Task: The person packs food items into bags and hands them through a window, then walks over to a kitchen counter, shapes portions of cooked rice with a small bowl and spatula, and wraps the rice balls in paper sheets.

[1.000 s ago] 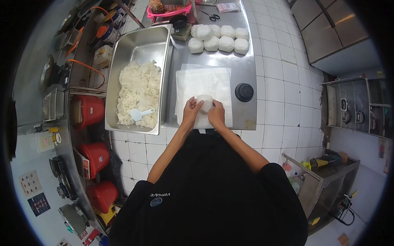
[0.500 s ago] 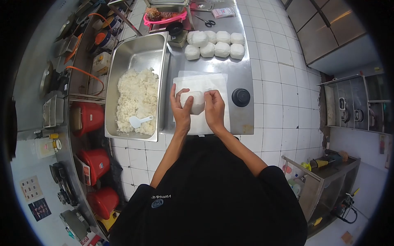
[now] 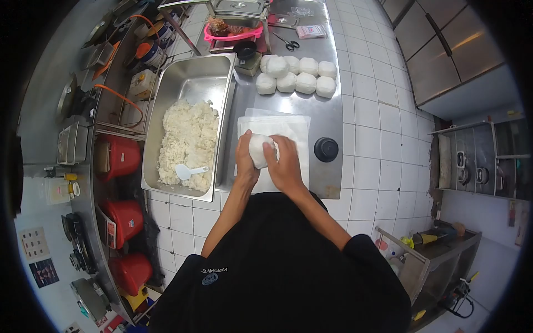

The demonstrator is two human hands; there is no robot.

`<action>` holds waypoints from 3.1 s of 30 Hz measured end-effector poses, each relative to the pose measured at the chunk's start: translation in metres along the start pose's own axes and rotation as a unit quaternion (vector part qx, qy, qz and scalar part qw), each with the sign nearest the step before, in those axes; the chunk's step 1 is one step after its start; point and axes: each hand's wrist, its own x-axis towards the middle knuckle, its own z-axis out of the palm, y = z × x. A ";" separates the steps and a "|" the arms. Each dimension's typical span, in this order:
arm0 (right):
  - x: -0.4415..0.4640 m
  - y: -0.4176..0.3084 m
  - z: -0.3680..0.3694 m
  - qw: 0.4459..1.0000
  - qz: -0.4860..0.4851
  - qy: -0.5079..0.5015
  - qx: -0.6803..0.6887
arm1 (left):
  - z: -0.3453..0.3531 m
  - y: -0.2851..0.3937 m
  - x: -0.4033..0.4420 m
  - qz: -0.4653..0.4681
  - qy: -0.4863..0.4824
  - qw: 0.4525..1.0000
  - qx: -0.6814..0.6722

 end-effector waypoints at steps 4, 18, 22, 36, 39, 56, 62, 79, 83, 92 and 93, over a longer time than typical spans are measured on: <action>-0.005 0.003 0.010 0.997 0.020 -0.051 0.047 | 0.012 -0.004 0.015 -0.029 0.079 0.994 -0.074; 0.257 0.190 -0.019 0.932 0.311 0.081 0.170 | 0.003 -0.013 0.025 -0.002 0.000 0.959 0.283; 0.352 0.183 -0.025 0.955 0.238 0.173 0.018 | -0.035 -0.028 0.013 -0.071 -0.001 0.948 0.310; 0.465 0.266 0.041 0.934 0.139 -0.197 -0.263 | -0.047 -0.028 0.015 -0.144 -0.005 0.959 0.244; 0.417 0.251 0.026 0.992 0.002 0.005 -0.128 | -0.039 -0.026 0.019 -0.138 -0.021 0.955 0.260; 0.064 0.063 -0.072 0.926 0.258 -0.108 0.254 | -0.007 0.061 -0.048 0.227 -0.180 0.873 0.393; 0.043 -0.036 0.063 0.871 0.210 -0.265 0.356 | -0.080 0.109 -0.059 0.300 -0.106 0.883 0.344; -0.007 -0.114 0.240 0.808 -0.041 -0.435 -0.395 | -0.319 0.238 -0.065 0.318 0.257 0.893 0.188; -0.008 -0.098 0.308 0.798 -0.082 -0.458 -0.384 | -0.326 0.246 -0.033 0.310 0.252 0.881 0.253; 0.048 -0.156 0.205 0.812 -0.014 -0.367 -0.453 | -0.344 0.247 -0.003 0.239 0.174 0.903 0.313; 0.046 -0.149 0.196 0.795 -0.018 -0.357 -0.490 | -0.344 0.247 -0.002 0.223 0.157 0.912 0.307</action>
